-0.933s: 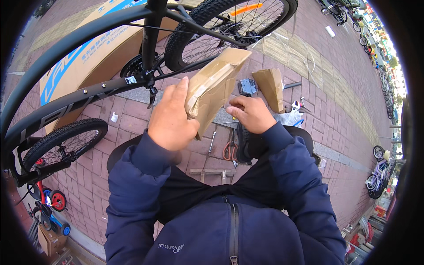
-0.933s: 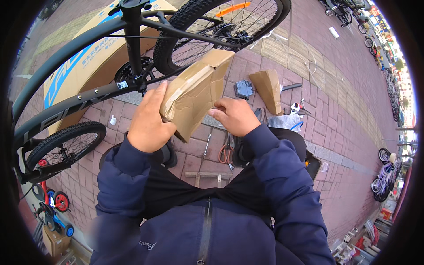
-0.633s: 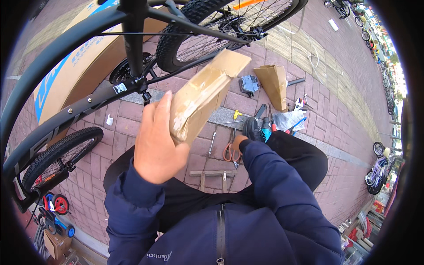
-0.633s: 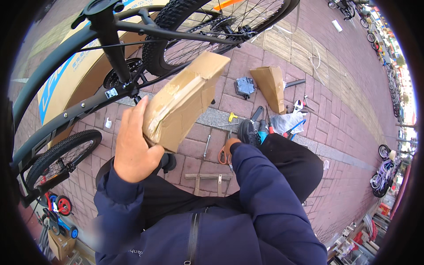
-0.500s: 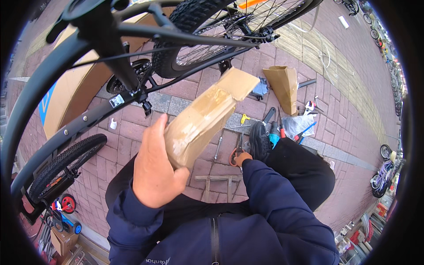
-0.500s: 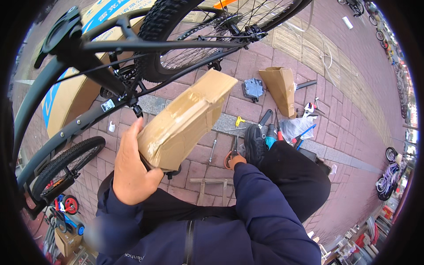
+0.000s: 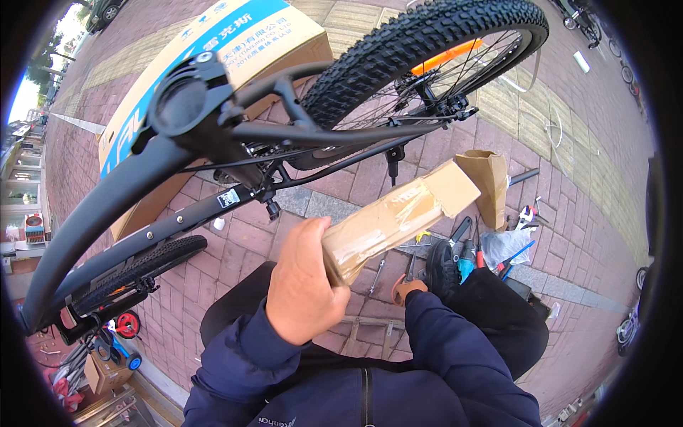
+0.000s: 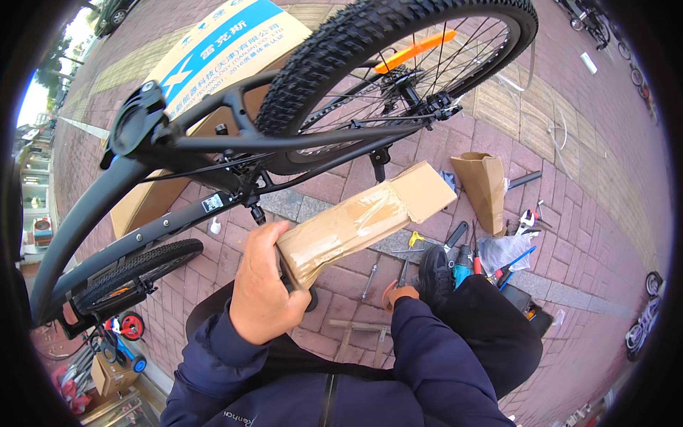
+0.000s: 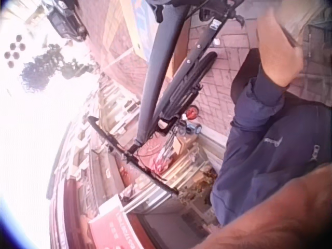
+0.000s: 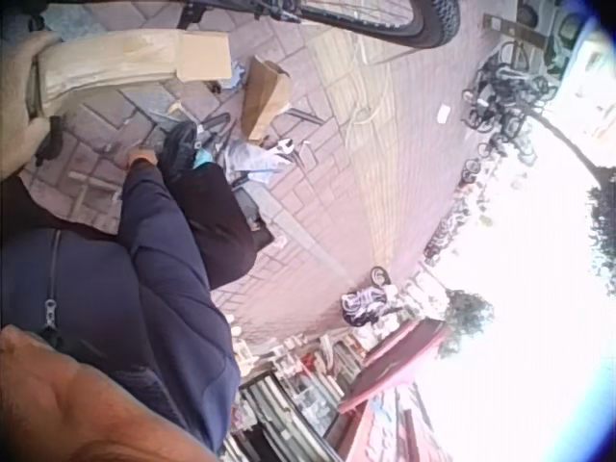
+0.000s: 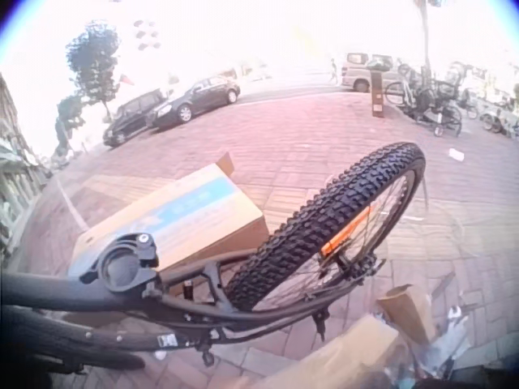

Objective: The person assembles a bicycle by adjusting the handlebars, attaching reflectors to the front wheel, inflating the tire, and installing pedals. The person uses tools such as a wrench and a pump to complete the assembly.

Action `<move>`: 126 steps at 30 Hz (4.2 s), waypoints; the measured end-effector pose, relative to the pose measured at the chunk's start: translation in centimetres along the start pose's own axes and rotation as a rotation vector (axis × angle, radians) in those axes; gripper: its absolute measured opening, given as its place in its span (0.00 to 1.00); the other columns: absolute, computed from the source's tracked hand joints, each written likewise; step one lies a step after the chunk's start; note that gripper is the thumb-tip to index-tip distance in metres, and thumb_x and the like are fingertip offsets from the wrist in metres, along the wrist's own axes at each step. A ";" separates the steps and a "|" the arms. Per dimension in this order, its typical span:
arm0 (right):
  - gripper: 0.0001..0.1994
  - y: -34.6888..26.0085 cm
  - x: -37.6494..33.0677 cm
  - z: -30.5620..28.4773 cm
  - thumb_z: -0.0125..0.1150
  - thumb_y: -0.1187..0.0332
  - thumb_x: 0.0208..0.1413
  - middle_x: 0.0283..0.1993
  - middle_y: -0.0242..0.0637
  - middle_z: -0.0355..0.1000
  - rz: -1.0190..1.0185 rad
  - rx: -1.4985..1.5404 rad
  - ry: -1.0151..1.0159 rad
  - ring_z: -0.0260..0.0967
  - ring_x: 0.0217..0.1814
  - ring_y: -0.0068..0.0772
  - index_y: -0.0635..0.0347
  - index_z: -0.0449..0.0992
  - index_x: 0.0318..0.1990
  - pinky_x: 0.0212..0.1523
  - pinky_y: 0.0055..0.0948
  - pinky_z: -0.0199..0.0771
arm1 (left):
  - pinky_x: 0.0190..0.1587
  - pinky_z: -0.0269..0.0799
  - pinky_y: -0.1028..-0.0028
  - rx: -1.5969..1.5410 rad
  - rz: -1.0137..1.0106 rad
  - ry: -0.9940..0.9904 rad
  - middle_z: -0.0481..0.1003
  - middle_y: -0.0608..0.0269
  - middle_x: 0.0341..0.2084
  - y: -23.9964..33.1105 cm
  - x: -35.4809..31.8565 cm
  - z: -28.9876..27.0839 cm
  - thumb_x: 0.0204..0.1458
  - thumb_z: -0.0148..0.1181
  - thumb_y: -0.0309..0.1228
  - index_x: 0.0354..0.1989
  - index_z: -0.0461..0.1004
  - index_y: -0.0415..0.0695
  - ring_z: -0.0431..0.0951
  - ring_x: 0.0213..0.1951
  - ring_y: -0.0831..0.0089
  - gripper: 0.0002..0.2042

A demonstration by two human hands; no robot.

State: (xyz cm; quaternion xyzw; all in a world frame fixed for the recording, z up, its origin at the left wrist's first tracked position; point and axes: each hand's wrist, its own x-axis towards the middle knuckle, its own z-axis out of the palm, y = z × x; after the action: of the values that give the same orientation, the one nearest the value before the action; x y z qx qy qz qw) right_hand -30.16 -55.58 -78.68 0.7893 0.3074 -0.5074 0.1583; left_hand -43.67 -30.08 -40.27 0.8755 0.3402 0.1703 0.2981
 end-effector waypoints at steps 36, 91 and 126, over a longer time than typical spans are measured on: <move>0.11 -7.7 -37.1 -16.7 0.59 0.67 0.57 0.18 0.33 0.64 -0.723 0.938 -0.305 0.60 0.18 0.23 0.62 0.67 0.27 0.23 0.24 0.59 | 0.51 0.72 0.56 -0.103 0.047 0.171 0.74 0.39 0.44 0.0 -8.8 -0.1 0.37 0.69 0.26 0.56 0.64 0.33 0.76 0.47 0.43 0.34; 0.08 -2.5 -35.7 -17.3 0.67 0.72 0.52 0.25 0.35 0.70 -0.519 0.047 0.858 0.72 0.25 0.37 0.59 0.71 0.33 0.26 0.36 0.65 | 0.46 0.78 0.64 -0.590 -0.543 -0.038 0.81 0.38 0.36 -2.1 -5.5 2.3 0.42 0.62 0.37 0.40 0.79 0.29 0.83 0.41 0.49 0.22; 0.20 -7.0 -40.4 -22.1 0.59 0.45 0.55 0.31 0.35 0.66 -0.550 -1.132 1.052 0.63 0.37 0.36 0.55 0.74 0.36 0.43 0.35 0.56 | 0.54 0.75 0.59 -0.199 -0.607 -0.207 0.77 0.29 0.44 -1.5 -4.1 2.7 0.44 0.58 0.41 0.41 0.78 0.26 0.79 0.48 0.42 0.26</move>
State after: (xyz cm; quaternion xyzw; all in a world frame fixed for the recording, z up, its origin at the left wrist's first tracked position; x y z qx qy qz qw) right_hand -31.10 -50.99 -32.36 0.6210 0.7335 0.1403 0.2378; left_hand -45.95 -33.17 -43.65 0.7135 0.5349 0.0166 0.4522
